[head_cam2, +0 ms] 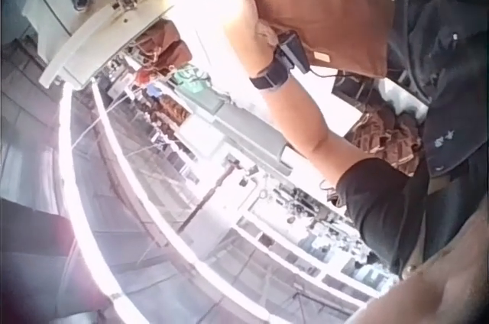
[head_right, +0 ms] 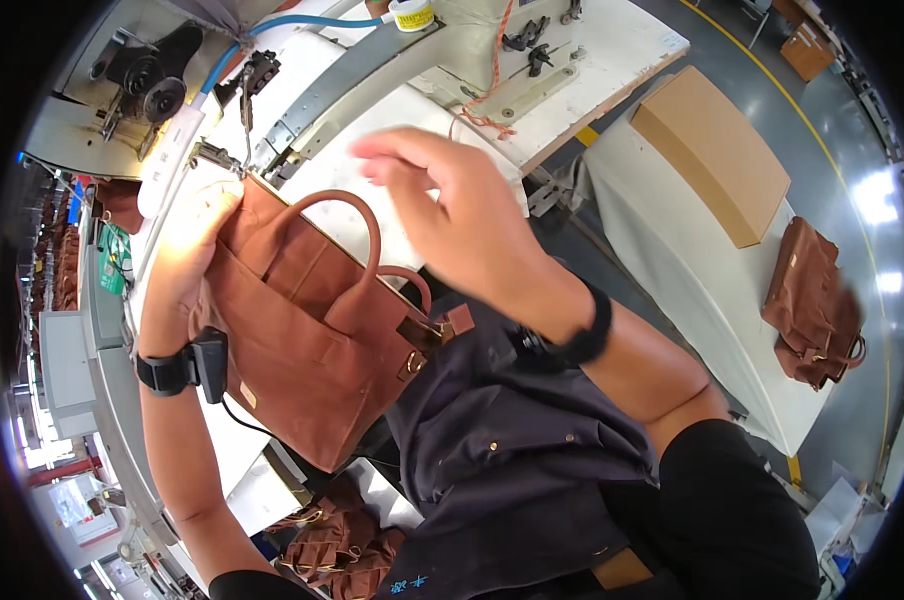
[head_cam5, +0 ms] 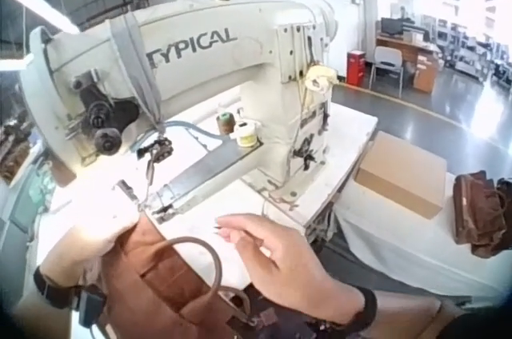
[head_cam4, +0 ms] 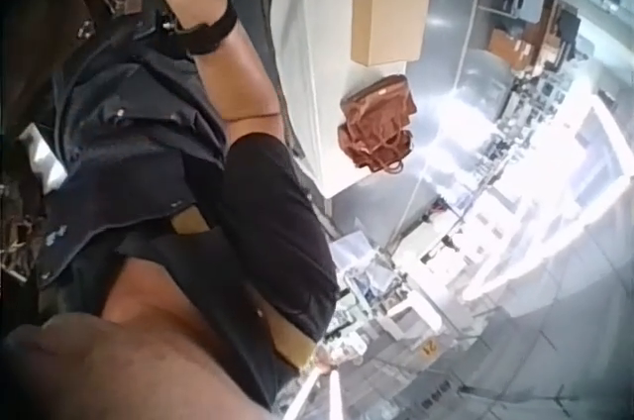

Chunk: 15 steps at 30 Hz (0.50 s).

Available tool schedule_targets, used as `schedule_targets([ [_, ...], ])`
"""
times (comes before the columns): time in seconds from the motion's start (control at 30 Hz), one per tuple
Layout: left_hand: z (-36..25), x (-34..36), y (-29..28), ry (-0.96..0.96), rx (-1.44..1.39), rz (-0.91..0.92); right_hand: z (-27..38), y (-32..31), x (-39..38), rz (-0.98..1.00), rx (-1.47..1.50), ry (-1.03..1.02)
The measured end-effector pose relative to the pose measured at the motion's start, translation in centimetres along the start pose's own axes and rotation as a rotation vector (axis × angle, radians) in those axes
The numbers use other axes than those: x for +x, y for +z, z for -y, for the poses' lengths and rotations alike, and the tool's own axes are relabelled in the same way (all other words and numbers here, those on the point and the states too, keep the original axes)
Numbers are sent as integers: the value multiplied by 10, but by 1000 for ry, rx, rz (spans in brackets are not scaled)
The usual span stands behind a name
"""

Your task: The person aligns a zipper and leather strap under the needle of a sewing machine to sew them onto a bag. They trim the excess thread with shears and then pull the bag open to inspect the interior.

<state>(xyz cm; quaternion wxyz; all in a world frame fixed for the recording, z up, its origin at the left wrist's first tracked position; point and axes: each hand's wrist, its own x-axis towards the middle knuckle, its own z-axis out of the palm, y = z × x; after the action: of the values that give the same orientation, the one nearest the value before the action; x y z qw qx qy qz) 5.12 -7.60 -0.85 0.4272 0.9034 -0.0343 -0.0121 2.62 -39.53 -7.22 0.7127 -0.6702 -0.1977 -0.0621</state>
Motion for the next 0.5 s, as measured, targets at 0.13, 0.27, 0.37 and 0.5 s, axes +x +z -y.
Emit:
schedule_targets([
  [0.13,-5,-7,10,98,41,-46,-69,16,3,283,256,387],
  [0.27,-4,-14,14,57,-9,-141,-75,9,20,571,888,613],
  [0.37,-16,-8,9,-119,-212,-21,-70,41,24,341,652,330],
  [0.5,-2,-15,-1,-224,-325,-43,-68,73,38,422,749,388],
])
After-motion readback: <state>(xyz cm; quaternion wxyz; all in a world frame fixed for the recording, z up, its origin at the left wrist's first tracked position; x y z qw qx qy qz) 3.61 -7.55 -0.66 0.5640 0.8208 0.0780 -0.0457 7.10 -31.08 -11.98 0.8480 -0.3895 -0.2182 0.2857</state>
